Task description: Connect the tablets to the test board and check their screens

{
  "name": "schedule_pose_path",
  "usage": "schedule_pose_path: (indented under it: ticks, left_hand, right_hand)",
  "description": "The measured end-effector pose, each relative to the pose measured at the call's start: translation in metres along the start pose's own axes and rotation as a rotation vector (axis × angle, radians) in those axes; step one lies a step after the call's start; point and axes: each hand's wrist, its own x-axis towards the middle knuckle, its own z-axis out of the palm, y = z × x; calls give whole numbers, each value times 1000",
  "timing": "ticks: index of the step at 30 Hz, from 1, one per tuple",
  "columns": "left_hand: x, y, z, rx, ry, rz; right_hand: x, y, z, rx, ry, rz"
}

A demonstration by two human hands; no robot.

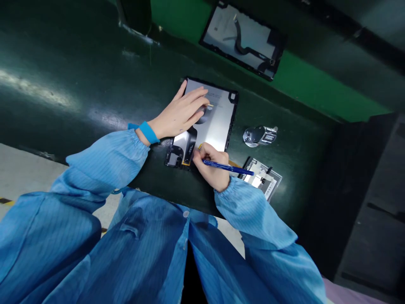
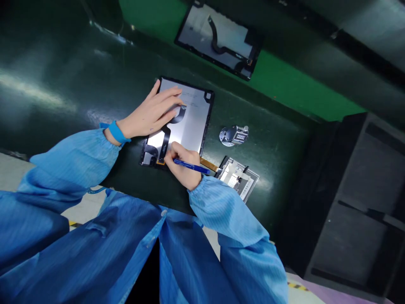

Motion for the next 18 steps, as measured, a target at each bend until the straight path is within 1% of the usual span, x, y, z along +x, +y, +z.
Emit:
schedule_pose_path:
  ticks: [2,3,5,6,8,9,11,13,15,17,18]
  left_hand:
    - [1,0,0,-38,17,-9]
    - [2,1,0,-67,35,-18]
    - [3,3,0,-141,83,-48]
    - [4,5,-1,-186,102,-63]
    - [6,11,-4,-299,98,-81]
    - [6,14,-6,-372,71,-88]
    - [6,23,-11,-551,-10,-122]
    - [5,30,-15,-751,-86,-205]
    - [4,34,-18,-928,-151,-326]
    - [3,34,-19,-1049,-241,-426]
    - [3,33,-19,-1091,-298,-447]
  right_hand:
    - [1,0,-6,94,51,58]
    - [2,-1,-13,146,82,74]
    - [1,0,-33,205,127,70]
    - [0,1,-45,194,145,69]
    - [-7,6,-71,62,168,84]
    - [-11,10,-82,-42,151,95]
    - [-18,20,-98,-237,51,75]
    - [-23,28,-104,-319,-88,9]
    - [-21,31,-101,-240,-178,-8]
    - [-13,31,-95,-80,-208,18]
    - [-7,29,-91,11,-207,26]
